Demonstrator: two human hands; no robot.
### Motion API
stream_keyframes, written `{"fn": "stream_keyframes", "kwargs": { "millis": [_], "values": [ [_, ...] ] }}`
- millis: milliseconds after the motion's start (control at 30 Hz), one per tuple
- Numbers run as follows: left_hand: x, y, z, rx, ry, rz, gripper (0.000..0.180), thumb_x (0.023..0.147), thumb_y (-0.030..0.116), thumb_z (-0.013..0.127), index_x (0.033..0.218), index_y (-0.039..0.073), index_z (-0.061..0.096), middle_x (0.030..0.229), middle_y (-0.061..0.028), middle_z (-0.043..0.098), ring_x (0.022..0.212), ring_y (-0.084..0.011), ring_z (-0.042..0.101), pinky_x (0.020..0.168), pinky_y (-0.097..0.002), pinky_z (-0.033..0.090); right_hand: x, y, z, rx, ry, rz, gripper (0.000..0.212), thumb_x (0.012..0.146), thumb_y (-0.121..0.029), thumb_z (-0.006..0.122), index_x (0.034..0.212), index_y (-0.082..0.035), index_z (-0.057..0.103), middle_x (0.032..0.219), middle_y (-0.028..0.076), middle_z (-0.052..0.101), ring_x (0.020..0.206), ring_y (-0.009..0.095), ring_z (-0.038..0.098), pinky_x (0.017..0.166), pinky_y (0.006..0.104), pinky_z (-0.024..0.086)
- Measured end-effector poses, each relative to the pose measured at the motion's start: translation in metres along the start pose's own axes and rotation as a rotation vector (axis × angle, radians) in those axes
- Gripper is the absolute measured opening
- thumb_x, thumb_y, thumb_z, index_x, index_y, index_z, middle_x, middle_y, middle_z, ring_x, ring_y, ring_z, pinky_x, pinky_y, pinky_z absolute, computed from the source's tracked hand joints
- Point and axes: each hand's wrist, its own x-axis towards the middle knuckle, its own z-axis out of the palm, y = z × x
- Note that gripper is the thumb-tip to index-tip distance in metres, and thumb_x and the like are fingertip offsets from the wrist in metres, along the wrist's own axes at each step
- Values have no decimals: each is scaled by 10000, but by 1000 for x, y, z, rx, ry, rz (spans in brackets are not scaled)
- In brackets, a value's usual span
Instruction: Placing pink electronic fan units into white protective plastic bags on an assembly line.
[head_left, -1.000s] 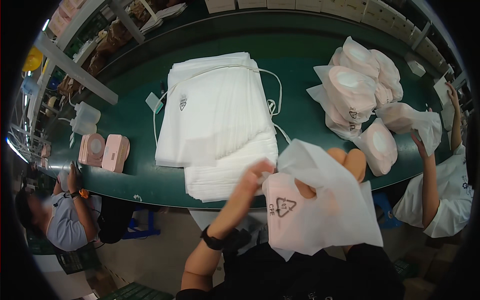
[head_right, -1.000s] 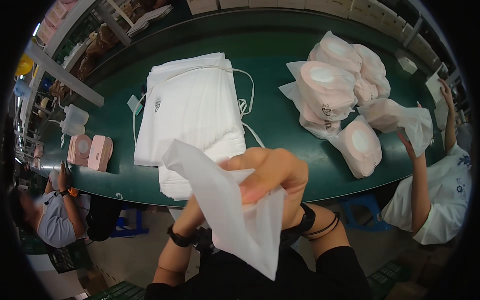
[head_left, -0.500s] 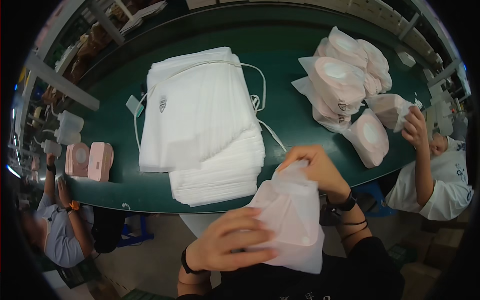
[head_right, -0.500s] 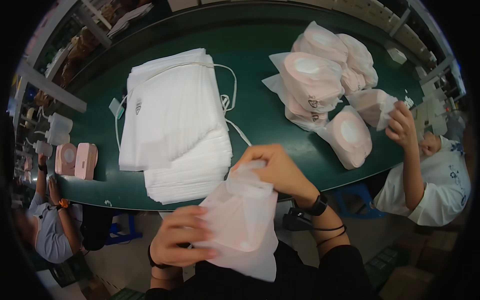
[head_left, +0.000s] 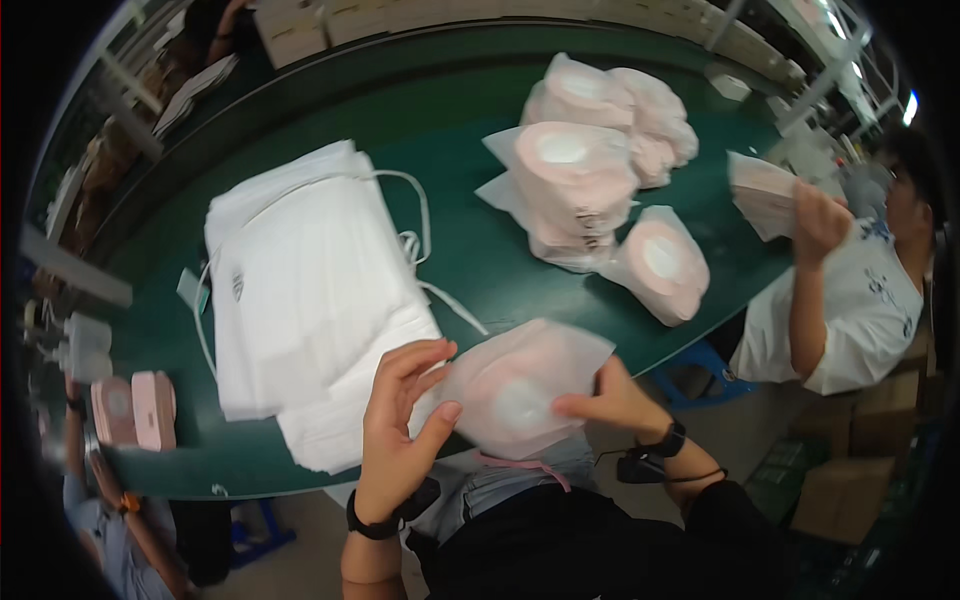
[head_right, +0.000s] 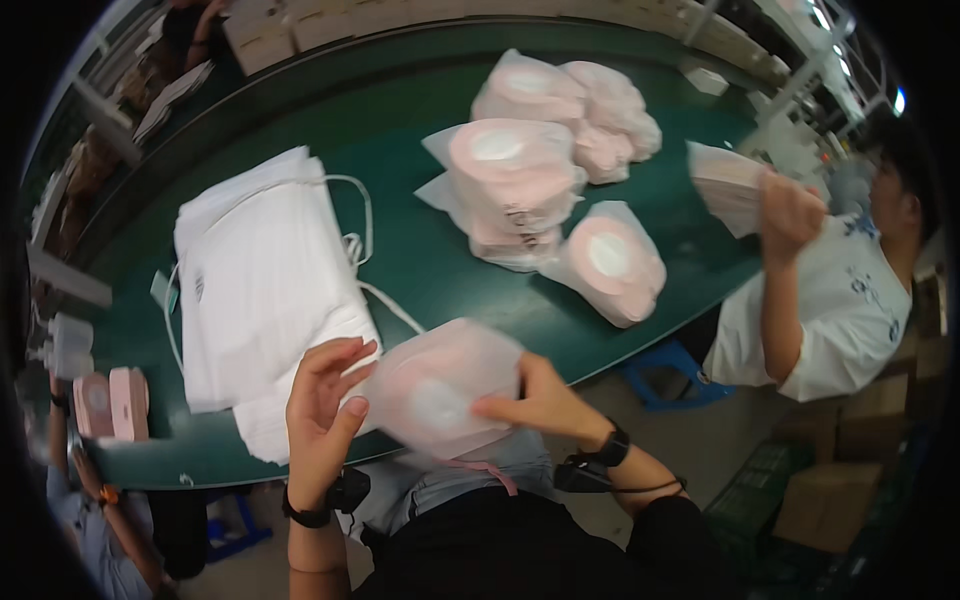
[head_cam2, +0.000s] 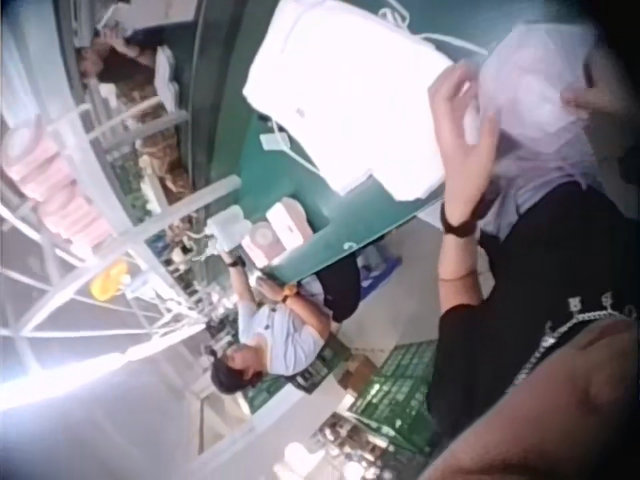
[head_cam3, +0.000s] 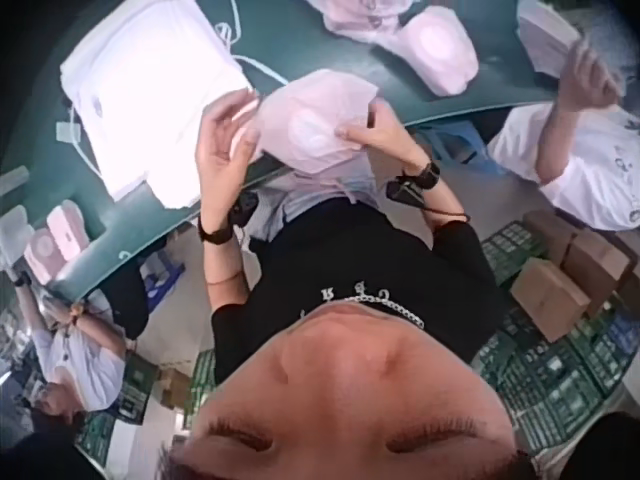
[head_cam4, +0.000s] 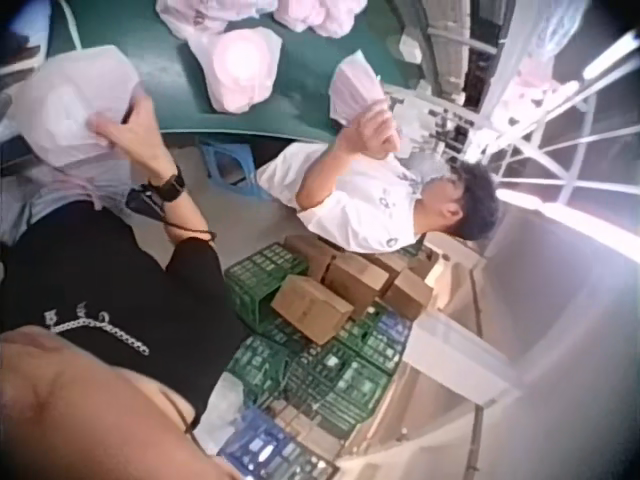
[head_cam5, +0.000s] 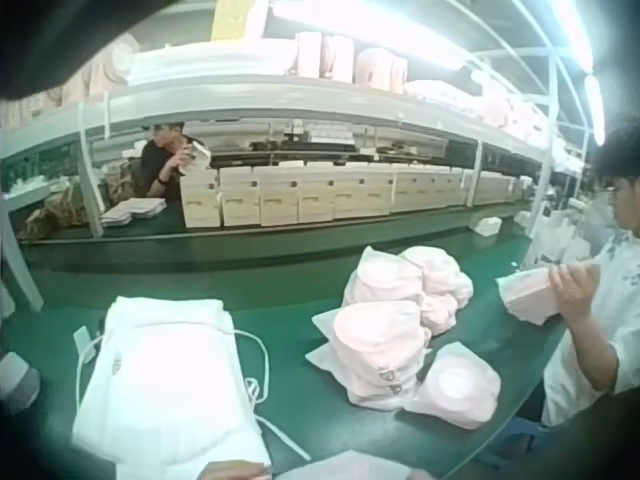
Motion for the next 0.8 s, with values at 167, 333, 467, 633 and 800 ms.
{"fn": "stream_keyframes", "kwargs": {
  "millis": [167,333,467,633,800],
  "values": [
    [3,14,-65,408,-24,110,323,822,-25,550,1142,-16,510,1172,-123,486,1083,-224,523,898,-337,461,-16,13,-78,47,140,110,575,784,-345,696,1188,18,510,1034,54,603,922,135,570,789,281,470],
    [-5,27,-158,800,277,169,267,818,-5,579,1083,-4,547,1087,-124,541,1016,-212,553,842,-300,472,-33,44,-189,31,423,144,589,834,-246,604,1301,50,400,1195,151,518,1056,231,514,911,323,408],
    [-3,43,-272,1331,624,318,332,798,69,618,1108,-1,523,1114,-165,532,1048,-296,517,889,-358,422,-19,85,-322,-179,648,82,624,854,-312,604,1308,63,398,1253,174,484,1109,255,487,925,324,392],
    [-24,42,-389,1832,863,111,670,703,242,726,1263,32,423,1208,-187,475,1134,-366,446,971,-414,351,3,53,-313,-505,878,-106,584,896,-329,570,1309,50,408,1272,171,477,1132,238,478,947,318,386],
    [-33,40,-374,1745,811,-404,923,563,330,808,1322,63,356,1233,-207,446,1135,-400,426,980,-479,329,-12,40,-249,-675,1131,-486,430,954,-231,486,1302,16,431,1292,153,480,1142,199,485,982,311,372]
  ]
}}
